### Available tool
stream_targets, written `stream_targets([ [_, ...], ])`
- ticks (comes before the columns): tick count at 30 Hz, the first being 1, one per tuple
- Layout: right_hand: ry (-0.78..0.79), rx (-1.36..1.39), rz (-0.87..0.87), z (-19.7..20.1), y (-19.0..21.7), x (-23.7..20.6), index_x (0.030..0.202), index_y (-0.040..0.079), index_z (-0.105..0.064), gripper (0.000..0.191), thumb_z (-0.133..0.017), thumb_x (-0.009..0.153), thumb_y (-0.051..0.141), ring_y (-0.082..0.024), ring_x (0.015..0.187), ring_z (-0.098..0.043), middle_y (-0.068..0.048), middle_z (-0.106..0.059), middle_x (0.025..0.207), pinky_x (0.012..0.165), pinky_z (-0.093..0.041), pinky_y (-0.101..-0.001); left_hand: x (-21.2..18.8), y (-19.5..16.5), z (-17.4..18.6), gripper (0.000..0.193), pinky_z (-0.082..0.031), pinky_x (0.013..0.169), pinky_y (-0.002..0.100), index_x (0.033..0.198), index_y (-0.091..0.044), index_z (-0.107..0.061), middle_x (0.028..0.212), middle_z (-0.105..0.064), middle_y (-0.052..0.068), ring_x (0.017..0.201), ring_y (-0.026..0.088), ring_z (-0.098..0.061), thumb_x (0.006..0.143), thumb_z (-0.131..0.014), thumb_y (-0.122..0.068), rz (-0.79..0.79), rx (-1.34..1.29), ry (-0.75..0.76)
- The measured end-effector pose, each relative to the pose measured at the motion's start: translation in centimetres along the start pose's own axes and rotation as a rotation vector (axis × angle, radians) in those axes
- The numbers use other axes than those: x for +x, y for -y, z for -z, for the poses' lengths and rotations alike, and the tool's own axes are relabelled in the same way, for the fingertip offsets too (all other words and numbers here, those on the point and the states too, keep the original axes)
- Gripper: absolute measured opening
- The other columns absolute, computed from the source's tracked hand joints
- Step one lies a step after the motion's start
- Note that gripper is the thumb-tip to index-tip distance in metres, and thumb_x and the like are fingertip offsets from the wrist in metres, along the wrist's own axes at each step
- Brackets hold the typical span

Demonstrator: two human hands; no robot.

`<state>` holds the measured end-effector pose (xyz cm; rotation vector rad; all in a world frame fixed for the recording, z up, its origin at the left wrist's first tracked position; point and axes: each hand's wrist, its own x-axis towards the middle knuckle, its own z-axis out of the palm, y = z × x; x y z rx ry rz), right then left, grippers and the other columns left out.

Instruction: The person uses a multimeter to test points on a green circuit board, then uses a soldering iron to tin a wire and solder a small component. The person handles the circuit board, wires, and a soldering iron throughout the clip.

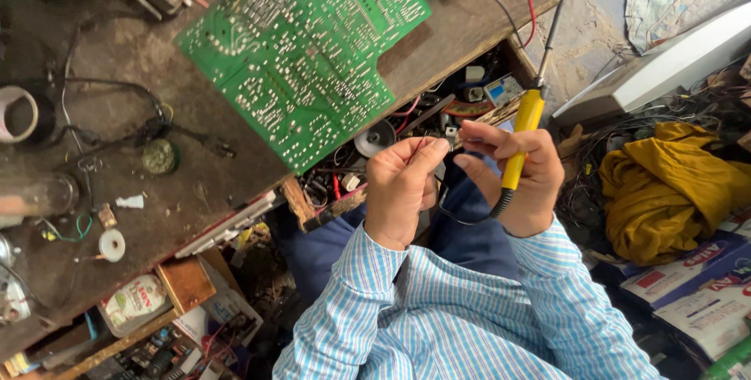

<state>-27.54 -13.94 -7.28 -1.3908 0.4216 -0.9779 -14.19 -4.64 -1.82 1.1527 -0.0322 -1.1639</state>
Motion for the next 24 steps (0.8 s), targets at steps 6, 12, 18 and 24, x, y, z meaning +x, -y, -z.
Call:
stream_targets([
  [6, -0.028, 0.135, -0.036, 1.7, -2.3, 1.5, 0.113, 0.005, -0.044, 0.04, -0.074, 0.094, -0.014, -0.02, 0.113, -0.069, -0.027, -0.067, 0.134, 0.099, -0.063, -0.0376, 1.9, -0.1, -2.3, 0.015, -0.022, 0.038, 0.019, 0.093, 0.001, -0.07, 0.059, -0.046, -0.01, 0.043, -0.002, -0.033, 0.096, -0.07, -0.014, 0.038, 0.068, -0.018],
  [12, -0.053, 0.129, -0.023, 2.6, -3.1, 2.0, 0.111, 0.005, -0.042, 0.042, -0.075, 0.091, -0.013, -0.016, 0.104, -0.069, -0.026, -0.067, 0.133, 0.093, -0.064, -0.0357, 3.0, -0.2, -3.5, 0.016, -0.021, 0.038, 0.019, 0.093, 0.001, -0.07, 0.06, -0.047, -0.01, 0.043, -0.003, -0.032, 0.095, -0.07, -0.015, 0.055, 0.127, -0.046],
  [18, -0.155, -0.043, 0.05, 2.0, -3.6, 3.3, 0.111, 0.007, -0.042, 0.045, -0.079, 0.092, -0.011, -0.016, 0.102, -0.072, -0.022, -0.071, 0.129, 0.086, -0.06, -0.0294, 3.4, -0.3, -3.7, 0.022, -0.021, 0.038, 0.02, 0.099, 0.001, -0.068, 0.058, -0.04, -0.009, 0.044, -0.001, -0.031, 0.1, -0.063, -0.021, -0.02, 0.213, -0.106],
  [24, -0.347, -0.431, 0.079, -1.4, -4.3, 6.4, 0.108, 0.005, -0.053, 0.043, -0.088, 0.085, -0.007, -0.023, 0.106, -0.065, -0.016, -0.066, 0.107, 0.086, -0.057, -0.0352, 3.4, -1.2, -2.0, 0.017, -0.029, 0.044, 0.021, 0.108, -0.005, -0.051, 0.067, -0.039, -0.005, 0.054, 0.002, -0.035, 0.106, -0.048, -0.021, -0.186, 0.212, -0.098],
])
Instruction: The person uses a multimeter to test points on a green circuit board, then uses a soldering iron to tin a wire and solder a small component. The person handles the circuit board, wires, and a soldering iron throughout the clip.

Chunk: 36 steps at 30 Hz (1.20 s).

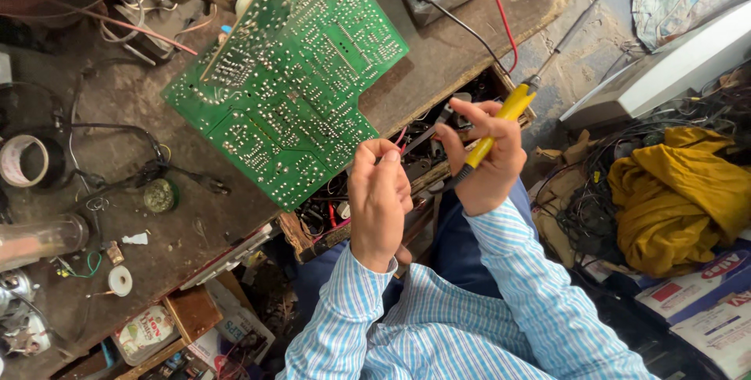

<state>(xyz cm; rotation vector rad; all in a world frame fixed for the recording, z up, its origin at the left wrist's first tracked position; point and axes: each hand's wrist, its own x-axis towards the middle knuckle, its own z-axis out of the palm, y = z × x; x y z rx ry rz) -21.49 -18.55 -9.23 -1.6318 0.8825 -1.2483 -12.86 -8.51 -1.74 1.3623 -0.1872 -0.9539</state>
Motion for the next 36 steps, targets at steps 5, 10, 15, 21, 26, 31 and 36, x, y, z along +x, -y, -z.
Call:
stream_targets([
  [5, -0.013, -0.274, 0.171, -2.8, 0.6, 0.9, 0.1, 0.008, -0.046, 0.047, -0.09, 0.085, 0.0, -0.026, 0.114, -0.062, -0.008, -0.078, 0.114, 0.104, -0.044, -0.0392, 0.4, -0.6, 1.0, 0.018, -0.042, 0.062, 0.025, 0.116, -0.002, -0.053, 0.083, -0.049, -0.002, 0.071, 0.008, -0.044, 0.116, -0.049, -0.02, -0.42, 0.498, -0.035],
  [10, 0.008, -0.396, 0.189, -4.3, 0.2, 1.4, 0.1, 0.01, -0.045, 0.049, -0.091, 0.085, 0.001, -0.026, 0.117, -0.06, -0.008, -0.079, 0.116, 0.106, -0.042, -0.0406, 1.6, -2.0, 2.0, 0.026, -0.047, 0.063, 0.027, 0.129, 0.002, -0.048, 0.076, -0.057, 0.002, 0.068, 0.01, -0.052, 0.109, -0.049, -0.015, -0.304, 0.477, 0.077],
  [15, 0.032, -0.286, 0.209, -5.0, 0.6, 1.6, 0.105, 0.007, -0.044, 0.05, -0.091, 0.089, 0.005, -0.027, 0.121, -0.058, -0.015, -0.076, 0.123, 0.108, -0.045, -0.0421, 2.3, -2.2, 3.8, 0.027, -0.056, 0.073, 0.025, 0.129, 0.004, -0.055, 0.087, -0.071, 0.006, 0.079, 0.01, -0.068, 0.108, -0.052, -0.013, -0.296, 0.486, 0.084],
  [21, -0.046, -0.111, 0.456, -1.1, 0.0, -1.1, 0.094, 0.003, -0.046, 0.038, -0.055, 0.11, 0.037, -0.03, 0.088, -0.064, -0.025, -0.073, 0.101, 0.103, -0.05, -0.0476, -0.3, -1.0, 7.8, 0.018, -0.058, 0.075, 0.026, 0.119, 0.003, -0.058, 0.088, -0.074, 0.009, 0.081, 0.012, -0.071, 0.111, -0.053, -0.012, -0.294, 0.387, 0.051],
  [26, 0.338, 0.286, 0.326, 5.3, 2.6, -4.3, 0.106, -0.008, -0.051, 0.06, -0.042, 0.107, 0.051, -0.021, 0.08, -0.068, -0.018, -0.073, 0.089, 0.082, -0.057, -0.0294, -3.9, 0.1, 13.2, 0.016, -0.053, 0.062, 0.025, 0.115, 0.002, -0.053, 0.084, -0.075, 0.01, 0.065, 0.011, -0.062, 0.106, -0.053, -0.011, -0.176, 0.284, -0.129],
  [31, 0.682, 0.889, -0.738, 6.1, 6.0, -7.6, 0.119, -0.024, -0.06, 0.057, -0.056, 0.105, 0.031, -0.02, 0.08, -0.067, -0.027, -0.07, 0.103, 0.069, -0.052, -0.0213, -7.6, 1.4, 21.3, 0.017, -0.056, 0.07, 0.025, 0.117, 0.002, -0.053, 0.085, -0.072, 0.009, 0.074, 0.011, -0.067, 0.108, -0.056, -0.012, -0.403, 0.292, -0.386],
  [36, 0.503, 0.418, 0.3, -3.4, 7.9, -13.3, 0.114, -0.007, -0.061, 0.029, -0.067, 0.098, 0.017, -0.015, 0.079, -0.075, -0.007, -0.07, 0.086, 0.071, -0.065, -0.0272, -11.4, 2.1, 32.0, 0.018, -0.056, 0.075, 0.025, 0.112, 0.004, -0.06, 0.089, -0.072, 0.008, 0.081, 0.01, -0.07, 0.105, -0.063, -0.012, -0.545, 0.364, -0.755],
])
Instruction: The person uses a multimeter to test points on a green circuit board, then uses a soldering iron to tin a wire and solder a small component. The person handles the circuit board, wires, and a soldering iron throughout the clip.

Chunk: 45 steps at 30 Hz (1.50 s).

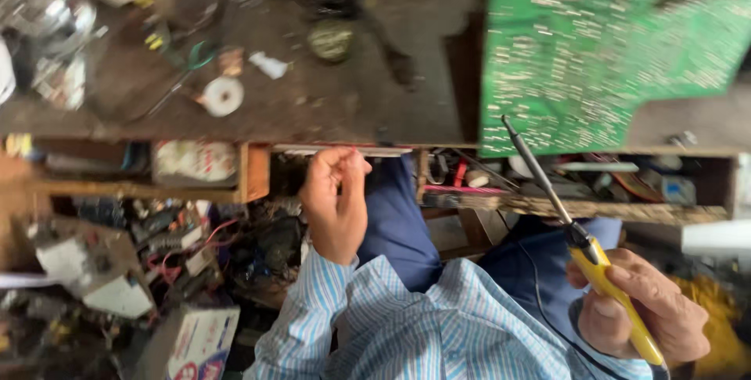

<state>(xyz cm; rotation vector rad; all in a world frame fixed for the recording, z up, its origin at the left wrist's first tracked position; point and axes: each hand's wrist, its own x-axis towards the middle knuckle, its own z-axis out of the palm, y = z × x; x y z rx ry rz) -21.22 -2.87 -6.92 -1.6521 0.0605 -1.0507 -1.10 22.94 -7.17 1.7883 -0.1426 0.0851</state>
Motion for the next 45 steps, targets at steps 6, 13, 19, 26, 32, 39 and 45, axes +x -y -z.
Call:
stream_targets([
  [6, 0.575, -0.228, -0.053, -7.6, 2.4, 7.4, 0.123, -0.012, -0.054, 0.035, -0.067, 0.096, 0.006, -0.021, 0.073, -0.073, -0.019, -0.07, 0.086, 0.069, -0.059, -0.0295, 4.3, 5.0, 9.4, 0.018, -0.055, 0.077, 0.025, 0.11, 0.003, -0.064, 0.097, -0.071, 0.008, 0.083, 0.01, -0.065, 0.105, -0.067, -0.013, 0.019, 0.002, -0.244],
  [13, 0.718, -0.605, -0.031, -19.9, 4.8, 11.1, 0.112, -0.006, -0.07, 0.027, -0.078, 0.088, 0.005, -0.019, 0.072, -0.072, -0.019, -0.073, 0.097, 0.065, -0.056, -0.026, 7.0, 7.6, 13.8, 0.017, -0.056, 0.081, 0.029, 0.108, 0.001, -0.067, 0.097, -0.071, 0.007, 0.087, 0.013, -0.067, 0.103, -0.069, -0.015, 0.021, 0.009, -0.217],
  [19, 0.698, -0.409, -0.149, -27.2, 2.2, 11.5, 0.112, -0.003, -0.074, 0.02, -0.075, 0.093, 0.003, -0.012, 0.068, -0.07, -0.012, -0.074, 0.088, 0.059, -0.05, -0.019, 7.6, 7.8, 15.0, 0.015, -0.055, 0.081, 0.028, 0.105, 0.0, -0.068, 0.095, -0.072, 0.006, 0.086, 0.012, -0.068, 0.101, -0.07, -0.014, 0.109, -0.021, -0.191],
  [26, 0.735, -0.437, -0.152, -28.9, 0.7, 11.2, 0.11, -0.003, -0.073, 0.019, -0.076, 0.093, 0.004, -0.012, 0.075, -0.068, -0.012, -0.072, 0.09, 0.065, -0.049, -0.0204, 8.0, 8.1, 15.5, 0.011, -0.055, 0.082, 0.026, 0.105, 0.001, -0.067, 0.095, -0.069, 0.004, 0.088, 0.009, -0.064, 0.101, -0.07, -0.008, 0.134, -0.18, -0.163],
  [32, 0.738, -0.449, -0.152, -29.4, -0.1, 11.3, 0.112, -0.002, -0.074, 0.02, -0.076, 0.093, 0.005, -0.011, 0.074, -0.068, -0.011, -0.072, 0.09, 0.064, -0.049, -0.0205, 8.1, 8.0, 15.6, 0.012, -0.055, 0.082, 0.025, 0.106, 0.002, -0.067, 0.095, -0.068, 0.004, 0.088, 0.008, -0.063, 0.101, -0.071, -0.009, 0.157, -0.216, -0.159],
  [39, 0.736, -0.461, -0.153, -29.6, -0.4, 11.2, 0.114, -0.001, -0.074, 0.022, -0.076, 0.093, 0.004, -0.01, 0.072, -0.067, -0.01, -0.072, 0.089, 0.063, -0.047, -0.0199, 8.1, 8.2, 15.6, 0.012, -0.053, 0.082, 0.025, 0.105, 0.003, -0.066, 0.095, -0.067, 0.004, 0.087, 0.008, -0.061, 0.102, -0.07, -0.008, 0.158, -0.256, -0.154],
  [45, 0.722, -0.458, -0.202, -29.7, -0.5, 11.3, 0.112, -0.003, -0.074, 0.022, -0.076, 0.09, 0.003, -0.009, 0.066, -0.064, -0.01, -0.071, 0.083, 0.059, -0.044, -0.0195, 8.0, 8.2, 15.7, 0.012, -0.053, 0.082, 0.025, 0.105, 0.003, -0.066, 0.095, -0.067, 0.004, 0.088, 0.008, -0.061, 0.102, -0.071, -0.007, 0.152, -0.243, -0.151],
])
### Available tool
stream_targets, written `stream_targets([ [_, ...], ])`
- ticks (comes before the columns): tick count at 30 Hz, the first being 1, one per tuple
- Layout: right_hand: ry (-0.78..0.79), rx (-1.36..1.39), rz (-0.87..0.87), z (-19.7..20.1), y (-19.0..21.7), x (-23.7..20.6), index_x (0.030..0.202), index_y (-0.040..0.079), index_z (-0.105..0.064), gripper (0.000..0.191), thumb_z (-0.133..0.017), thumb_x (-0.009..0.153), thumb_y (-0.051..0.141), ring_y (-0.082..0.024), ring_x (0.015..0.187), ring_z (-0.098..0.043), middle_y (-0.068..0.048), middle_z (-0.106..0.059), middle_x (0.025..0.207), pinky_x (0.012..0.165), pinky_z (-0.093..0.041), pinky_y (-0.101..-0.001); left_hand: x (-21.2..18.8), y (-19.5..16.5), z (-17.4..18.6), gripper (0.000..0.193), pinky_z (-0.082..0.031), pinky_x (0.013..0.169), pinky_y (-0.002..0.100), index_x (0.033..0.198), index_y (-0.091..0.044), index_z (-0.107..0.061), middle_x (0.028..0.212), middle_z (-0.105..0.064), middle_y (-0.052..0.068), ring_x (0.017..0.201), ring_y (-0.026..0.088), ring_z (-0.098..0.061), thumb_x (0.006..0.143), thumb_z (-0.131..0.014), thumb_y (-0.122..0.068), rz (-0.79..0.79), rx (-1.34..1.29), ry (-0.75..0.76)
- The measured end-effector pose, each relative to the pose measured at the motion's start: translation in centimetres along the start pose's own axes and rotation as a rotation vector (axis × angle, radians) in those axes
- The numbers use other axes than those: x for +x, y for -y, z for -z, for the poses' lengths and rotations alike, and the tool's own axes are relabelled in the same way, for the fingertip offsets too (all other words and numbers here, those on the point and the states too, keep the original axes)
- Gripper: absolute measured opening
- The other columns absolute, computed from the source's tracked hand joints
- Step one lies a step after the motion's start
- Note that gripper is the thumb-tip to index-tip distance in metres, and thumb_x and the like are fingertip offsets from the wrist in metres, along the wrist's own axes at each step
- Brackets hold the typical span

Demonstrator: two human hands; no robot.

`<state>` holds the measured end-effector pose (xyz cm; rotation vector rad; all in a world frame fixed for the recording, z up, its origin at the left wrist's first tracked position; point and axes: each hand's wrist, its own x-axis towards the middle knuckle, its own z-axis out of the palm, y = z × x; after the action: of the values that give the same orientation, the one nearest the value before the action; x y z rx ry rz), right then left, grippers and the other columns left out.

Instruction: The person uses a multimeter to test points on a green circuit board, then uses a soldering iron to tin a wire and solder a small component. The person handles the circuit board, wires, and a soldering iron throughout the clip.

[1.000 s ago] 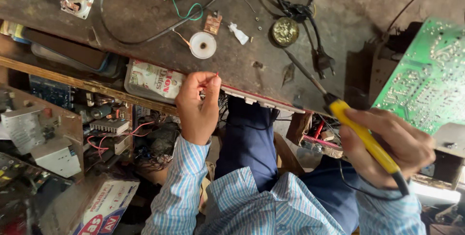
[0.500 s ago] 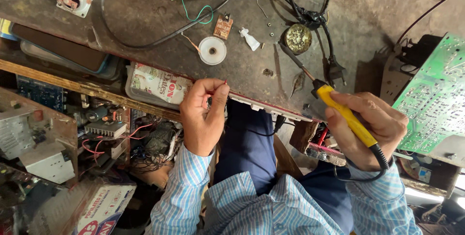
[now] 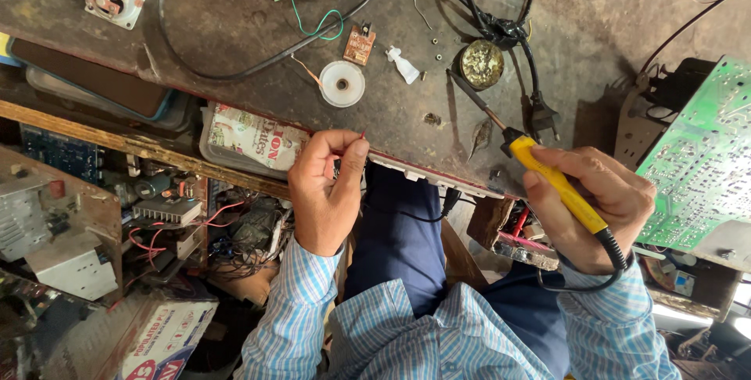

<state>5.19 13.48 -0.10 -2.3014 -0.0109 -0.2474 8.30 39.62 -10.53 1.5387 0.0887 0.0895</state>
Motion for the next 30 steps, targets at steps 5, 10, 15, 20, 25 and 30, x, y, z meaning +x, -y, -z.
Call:
stream_targets([
  [5, 0.0, 0.024, 0.01, 0.2, 0.1, 0.2, 0.109, -0.004, -0.074, 0.018, -0.076, 0.093, 0.002, -0.009, 0.071, -0.065, -0.01, -0.072, 0.087, 0.063, -0.047, -0.0194, 0.0, 0.0, 0.0, 0.012, -0.054, 0.082, 0.025, 0.105, 0.003, -0.066, 0.095, -0.067, 0.003, 0.088, 0.008, -0.061, 0.102, -0.07, -0.007, 0.001, -0.015, 0.0],
  [10, -0.005, 0.025, 0.005, 0.4, 0.3, 0.2, 0.111, -0.004, -0.074, 0.019, -0.075, 0.092, 0.002, -0.009, 0.068, -0.063, -0.01, -0.071, 0.084, 0.062, -0.045, -0.0192, 0.0, 0.1, 0.1, 0.011, -0.053, 0.082, 0.024, 0.106, 0.003, -0.066, 0.095, -0.067, 0.003, 0.088, 0.008, -0.061, 0.102, -0.07, -0.007, 0.017, -0.042, 0.006],
  [15, -0.007, 0.03, 0.005, 0.3, 0.4, 0.2, 0.108, -0.004, -0.074, 0.017, -0.074, 0.093, 0.003, -0.009, 0.069, -0.064, -0.01, -0.071, 0.085, 0.063, -0.046, -0.0193, 0.0, 0.1, 0.1, 0.012, -0.053, 0.082, 0.024, 0.106, 0.003, -0.066, 0.095, -0.067, 0.004, 0.088, 0.008, -0.061, 0.102, -0.07, -0.007, 0.005, -0.033, 0.002],
  [20, -0.003, 0.022, -0.003, 0.2, 0.4, 0.3, 0.108, -0.004, -0.074, 0.017, -0.075, 0.093, 0.004, -0.009, 0.069, -0.064, -0.01, -0.071, 0.085, 0.062, -0.046, -0.0197, 0.1, 0.1, 0.2, 0.013, -0.053, 0.081, 0.024, 0.105, 0.003, -0.067, 0.094, -0.068, 0.004, 0.086, 0.007, -0.061, 0.102, -0.07, -0.008, 0.019, -0.024, 0.004],
  [25, 0.011, 0.03, -0.02, 0.4, 0.4, 0.6, 0.106, -0.005, -0.074, 0.016, -0.075, 0.093, 0.003, -0.009, 0.069, -0.063, -0.01, -0.071, 0.086, 0.063, -0.045, -0.0198, 0.0, 0.1, 0.2, 0.013, -0.053, 0.081, 0.024, 0.105, 0.003, -0.067, 0.094, -0.068, 0.004, 0.087, 0.007, -0.061, 0.102, -0.07, -0.009, 0.017, -0.028, 0.001],
  [30, -0.01, 0.17, -0.233, 1.0, 1.2, 1.2, 0.112, -0.003, -0.075, 0.019, -0.073, 0.095, 0.004, -0.006, 0.077, -0.061, -0.007, -0.073, 0.094, 0.067, -0.044, -0.0205, -0.2, 0.3, 0.0, 0.012, -0.053, 0.082, 0.024, 0.106, 0.003, -0.067, 0.095, -0.068, 0.003, 0.088, 0.006, -0.061, 0.103, -0.07, -0.008, 0.012, -0.067, -0.001],
])
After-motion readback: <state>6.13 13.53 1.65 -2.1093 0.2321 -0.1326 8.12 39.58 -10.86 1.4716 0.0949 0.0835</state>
